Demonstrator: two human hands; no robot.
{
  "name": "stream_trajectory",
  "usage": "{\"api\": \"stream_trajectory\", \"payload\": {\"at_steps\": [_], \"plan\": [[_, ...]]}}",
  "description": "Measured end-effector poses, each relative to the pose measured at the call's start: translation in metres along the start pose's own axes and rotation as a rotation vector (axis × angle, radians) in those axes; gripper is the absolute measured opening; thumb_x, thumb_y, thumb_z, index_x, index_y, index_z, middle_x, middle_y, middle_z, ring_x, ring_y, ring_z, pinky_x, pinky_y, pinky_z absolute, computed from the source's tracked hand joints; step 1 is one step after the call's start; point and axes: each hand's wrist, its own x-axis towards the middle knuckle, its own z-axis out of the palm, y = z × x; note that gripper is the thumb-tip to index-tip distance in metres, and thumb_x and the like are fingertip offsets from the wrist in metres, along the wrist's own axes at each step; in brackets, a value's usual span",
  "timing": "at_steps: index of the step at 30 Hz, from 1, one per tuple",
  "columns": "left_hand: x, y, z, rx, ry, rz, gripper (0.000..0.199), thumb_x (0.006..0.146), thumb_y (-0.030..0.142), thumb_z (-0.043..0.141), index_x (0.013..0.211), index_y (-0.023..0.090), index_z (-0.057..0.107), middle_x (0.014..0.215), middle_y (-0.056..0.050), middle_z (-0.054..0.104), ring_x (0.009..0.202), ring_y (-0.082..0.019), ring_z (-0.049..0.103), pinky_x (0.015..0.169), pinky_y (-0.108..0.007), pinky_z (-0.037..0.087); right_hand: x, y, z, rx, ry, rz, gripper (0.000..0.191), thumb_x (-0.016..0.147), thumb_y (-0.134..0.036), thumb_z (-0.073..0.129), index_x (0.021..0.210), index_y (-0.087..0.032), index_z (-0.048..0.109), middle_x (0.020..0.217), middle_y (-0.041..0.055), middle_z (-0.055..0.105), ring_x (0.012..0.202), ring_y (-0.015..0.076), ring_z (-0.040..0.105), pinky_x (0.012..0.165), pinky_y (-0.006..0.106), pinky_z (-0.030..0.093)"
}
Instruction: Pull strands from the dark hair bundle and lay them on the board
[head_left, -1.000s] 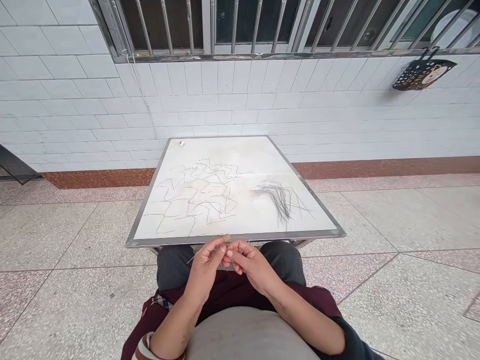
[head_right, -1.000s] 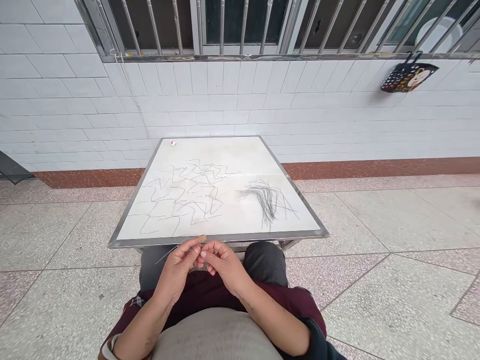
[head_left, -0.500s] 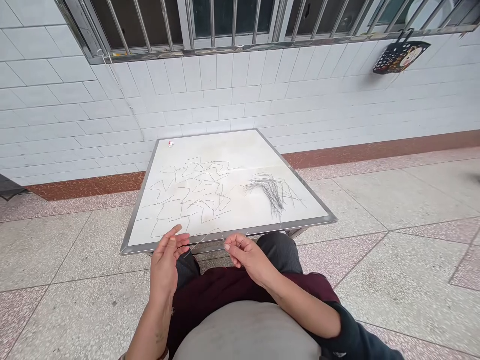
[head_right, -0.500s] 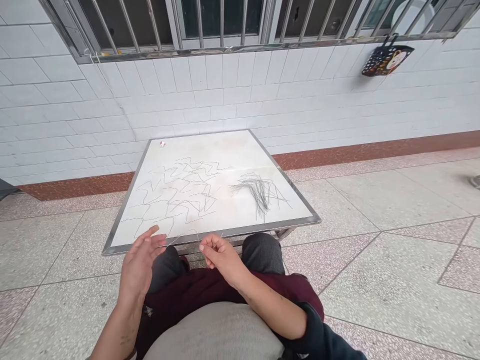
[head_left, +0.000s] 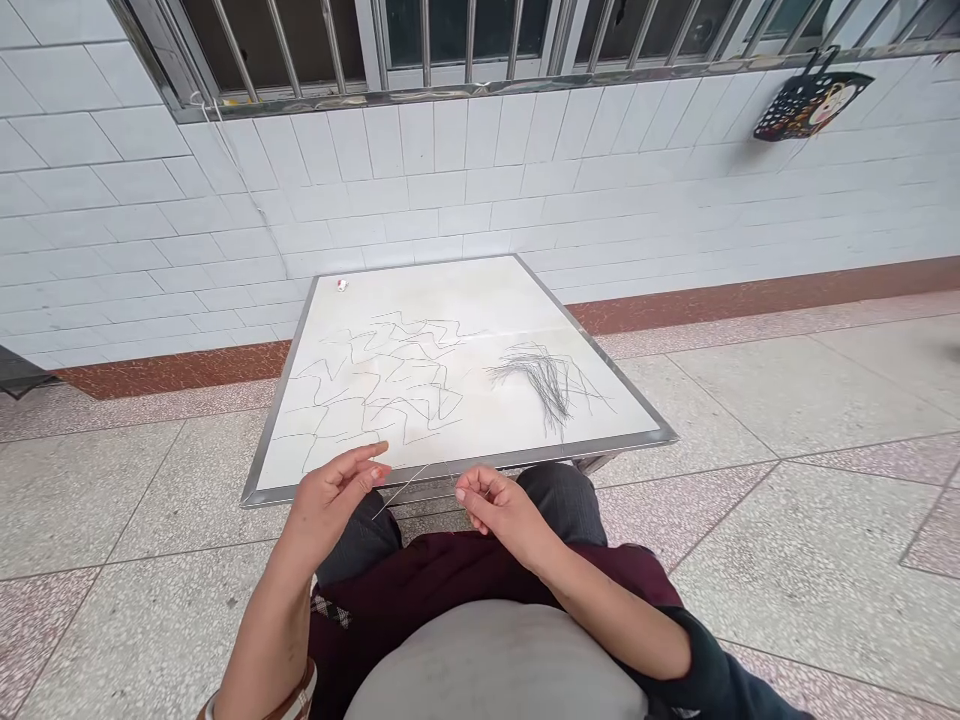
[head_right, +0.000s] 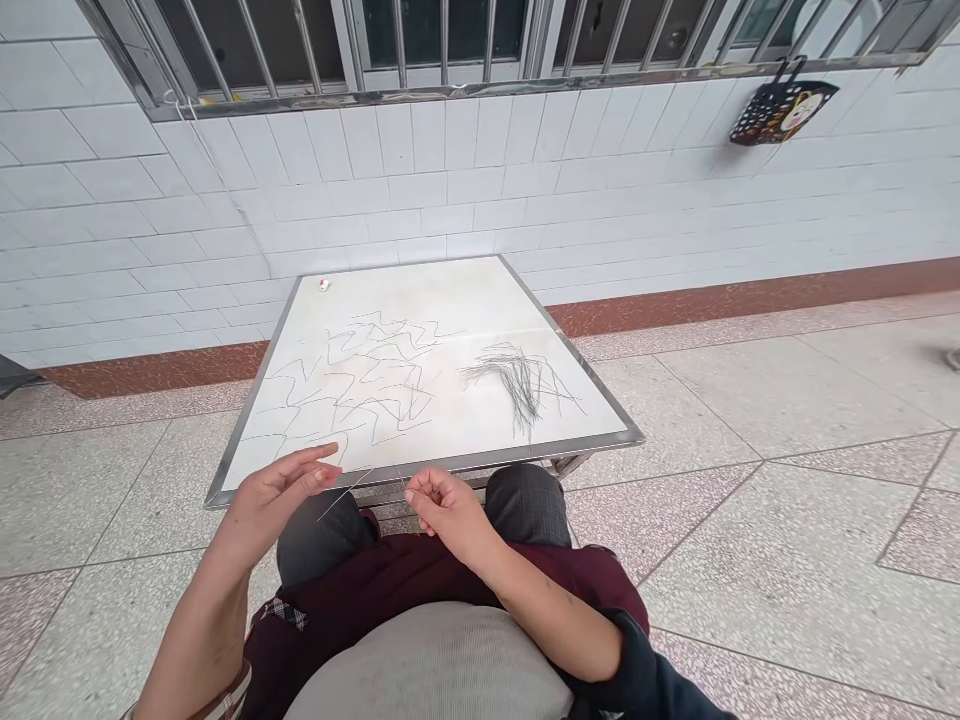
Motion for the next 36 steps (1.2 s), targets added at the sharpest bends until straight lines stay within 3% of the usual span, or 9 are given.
{"api": "stream_trajectory", "payload": {"at_steps": [7, 11, 14, 16, 20, 23, 29, 36], "plan": [[0.001, 0.002, 0.032, 0.180, -0.044, 0.087, 0.033, 0.084, 0.030, 0.052, 0.115, 0.031, 0.062, 0.098, 0.001, 0.072, 0.085, -0.016, 0.066, 0.080, -0.030, 0.049, -0.001, 0.003, 0.005, -0.091, -0.050, -0.009, 0.032, 0.078, -0.049, 0.060, 0.078, -0.019, 0.052, 0.061, -0.0058, 0.044, 0.047, 0.0065, 0.043, 0.045, 0.021, 0.037], [0.003, 0.001, 0.039, 0.180, 0.009, 0.070, 0.035, 0.085, 0.027, 0.048, 0.117, 0.031, 0.060, 0.093, 0.001, 0.071, 0.073, -0.014, 0.065, 0.070, -0.027, 0.049, -0.003, -0.006, -0.011, -0.003, -0.147, -0.093, 0.044, 0.080, -0.061, 0.050, 0.091, -0.019, 0.058, 0.075, 0.0012, 0.052, 0.063, 0.0117, 0.050, 0.052, 0.024, 0.040], [0.003, 0.001, 0.037, 0.094, -0.038, 0.040, 0.038, 0.083, 0.024, 0.049, 0.119, 0.031, 0.058, 0.091, 0.001, 0.070, 0.070, -0.013, 0.064, 0.063, -0.024, 0.048, 0.005, -0.015, -0.028, 0.156, -0.004, -0.196, 0.060, 0.086, -0.067, 0.025, 0.097, -0.020, 0.061, 0.084, 0.0051, 0.053, 0.071, 0.0138, 0.049, 0.056, 0.025, 0.041], [0.002, 0.001, 0.037, 0.036, -0.084, 0.024, 0.040, 0.082, 0.022, 0.048, 0.120, 0.031, 0.057, 0.092, 0.001, 0.070, 0.069, -0.013, 0.062, 0.059, -0.023, 0.047, 0.016, -0.018, -0.035, 0.147, 0.034, -0.192, 0.051, 0.087, -0.062, 0.033, 0.091, -0.021, 0.062, 0.081, 0.0034, 0.053, 0.067, 0.0124, 0.048, 0.055, 0.024, 0.040], [0.001, 0.004, 0.039, 0.013, -0.121, 0.020, 0.041, 0.083, 0.022, 0.047, 0.121, 0.033, 0.055, 0.091, 0.002, 0.070, 0.067, -0.012, 0.060, 0.061, -0.023, 0.047, 0.034, -0.018, -0.029, -0.069, -0.165, -0.143, 0.028, 0.080, -0.046, 0.060, 0.087, -0.020, 0.063, 0.073, -0.0009, 0.055, 0.058, 0.0085, 0.046, 0.053, 0.022, 0.041], [0.000, 0.004, 0.041, 0.068, -0.104, 0.043, 0.041, 0.083, 0.021, 0.046, 0.121, 0.033, 0.055, 0.089, 0.003, 0.070, 0.066, -0.012, 0.060, 0.064, -0.024, 0.047, 0.037, -0.016, -0.016, -0.148, -0.238, -0.113, 0.027, 0.078, -0.044, 0.062, 0.087, -0.019, 0.062, 0.064, -0.0027, 0.054, 0.054, 0.0085, 0.047, 0.048, 0.020, 0.041], [0.000, 0.004, 0.045, 0.233, -0.057, 0.094, 0.042, 0.084, 0.020, 0.043, 0.122, 0.033, 0.055, 0.089, 0.005, 0.071, 0.068, -0.012, 0.063, 0.070, -0.026, 0.047, 0.034, -0.021, -0.001, -0.276, -0.202, -0.078, 0.016, 0.078, -0.033, 0.060, 0.085, -0.019, 0.062, 0.060, -0.0037, 0.052, 0.054, 0.0091, 0.049, 0.044, 0.018, 0.042], [0.002, 0.005, 0.049, 0.295, -0.066, 0.098, 0.043, 0.086, 0.021, 0.039, 0.126, 0.029, 0.052, 0.098, 0.000, 0.071, 0.078, -0.016, 0.068, 0.074, -0.029, 0.051, 0.037, -0.014, 0.002, -0.343, -0.148, -0.215, 0.009, 0.076, -0.018, 0.052, 0.083, -0.022, 0.057, 0.060, -0.0064, 0.046, 0.046, 0.0063, 0.039, 0.041, 0.017, 0.036]]}}
